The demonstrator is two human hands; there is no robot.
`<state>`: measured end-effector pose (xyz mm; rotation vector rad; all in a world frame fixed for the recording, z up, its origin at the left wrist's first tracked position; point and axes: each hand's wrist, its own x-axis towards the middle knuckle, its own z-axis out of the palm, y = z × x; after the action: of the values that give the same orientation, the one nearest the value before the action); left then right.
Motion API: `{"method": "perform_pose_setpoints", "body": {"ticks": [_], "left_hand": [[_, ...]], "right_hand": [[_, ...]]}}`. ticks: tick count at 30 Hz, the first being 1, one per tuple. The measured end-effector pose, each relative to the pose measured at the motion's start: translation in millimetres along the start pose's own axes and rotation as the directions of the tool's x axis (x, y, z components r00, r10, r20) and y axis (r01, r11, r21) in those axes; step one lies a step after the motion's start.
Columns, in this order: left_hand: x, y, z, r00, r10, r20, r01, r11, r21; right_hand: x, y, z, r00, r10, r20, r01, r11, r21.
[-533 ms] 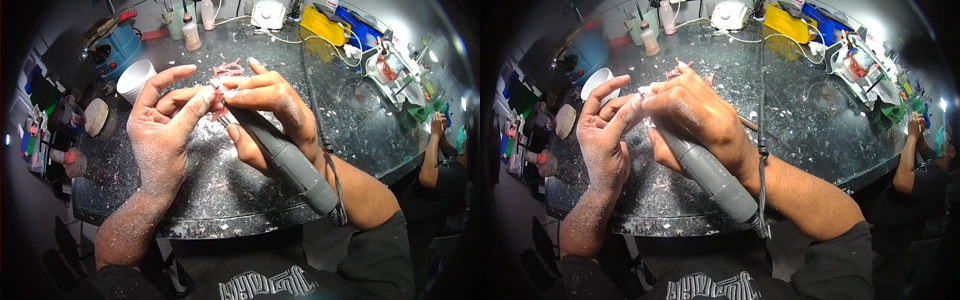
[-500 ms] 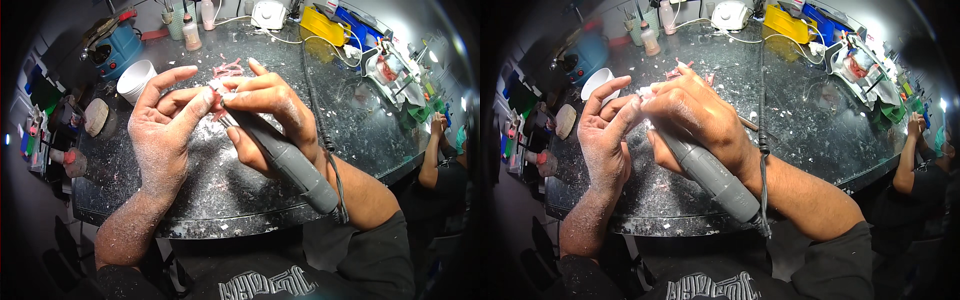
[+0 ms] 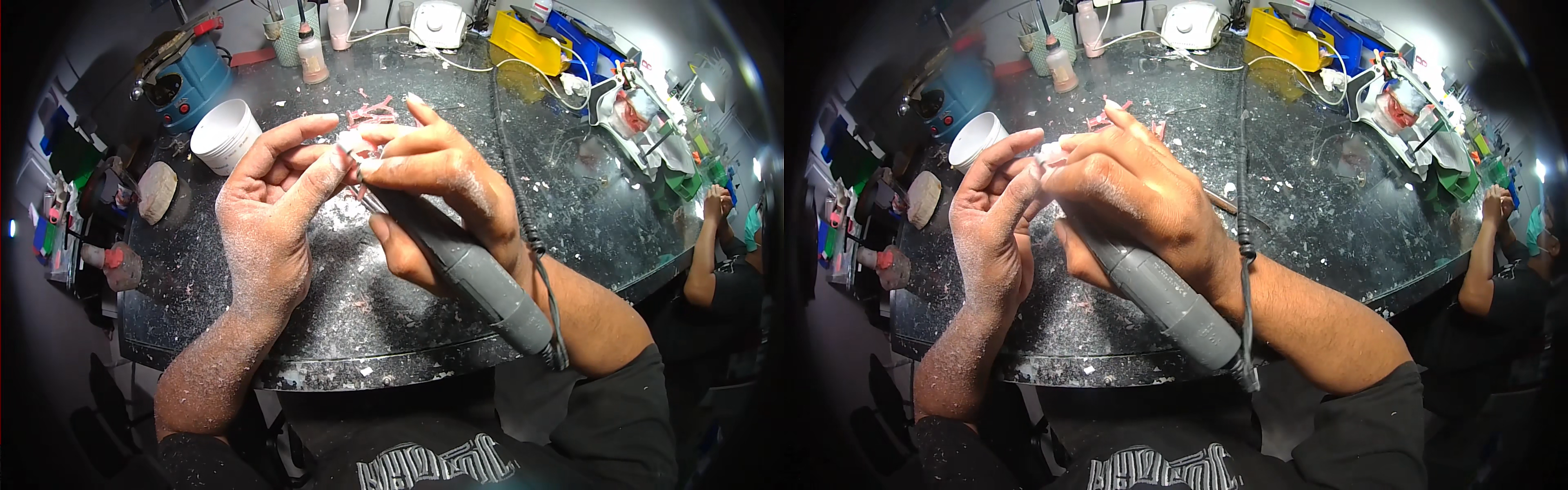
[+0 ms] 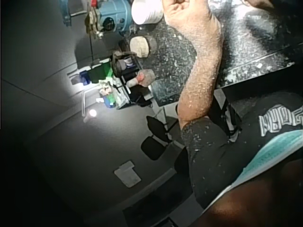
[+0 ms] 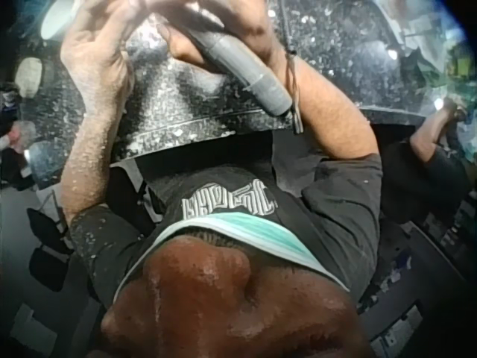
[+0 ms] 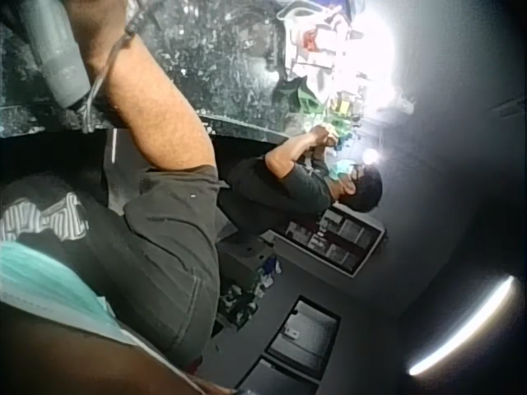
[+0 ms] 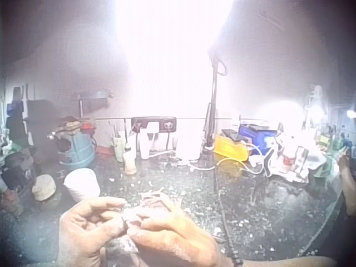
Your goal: The person uses a rotary tool to carve and shape a small pink plastic object held in the left hand. The person rotates the object to access different surfaces while the rotary tool removes material, producing fine pink shavings on the work surface.
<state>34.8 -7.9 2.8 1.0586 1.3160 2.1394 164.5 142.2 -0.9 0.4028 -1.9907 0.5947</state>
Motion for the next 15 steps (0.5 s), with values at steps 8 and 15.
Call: {"method": "perform_pose_setpoints", "body": {"ticks": [8,15], "left_hand": [[-1.2,1.1,3.4,0.999,-0.041,0.010,0.041,0.999,-0.010],[-1.1,-1.2,4.2,0.997,-0.083,-0.003,0.082,0.994,-0.067]], "right_hand": [[0.3,-1.1,1.8,1.000,0.006,-0.025,-0.006,1.000,-0.015],[-0.7,2.2,1.8,1.000,-0.005,-0.031,0.005,1.000,-0.011]]}}
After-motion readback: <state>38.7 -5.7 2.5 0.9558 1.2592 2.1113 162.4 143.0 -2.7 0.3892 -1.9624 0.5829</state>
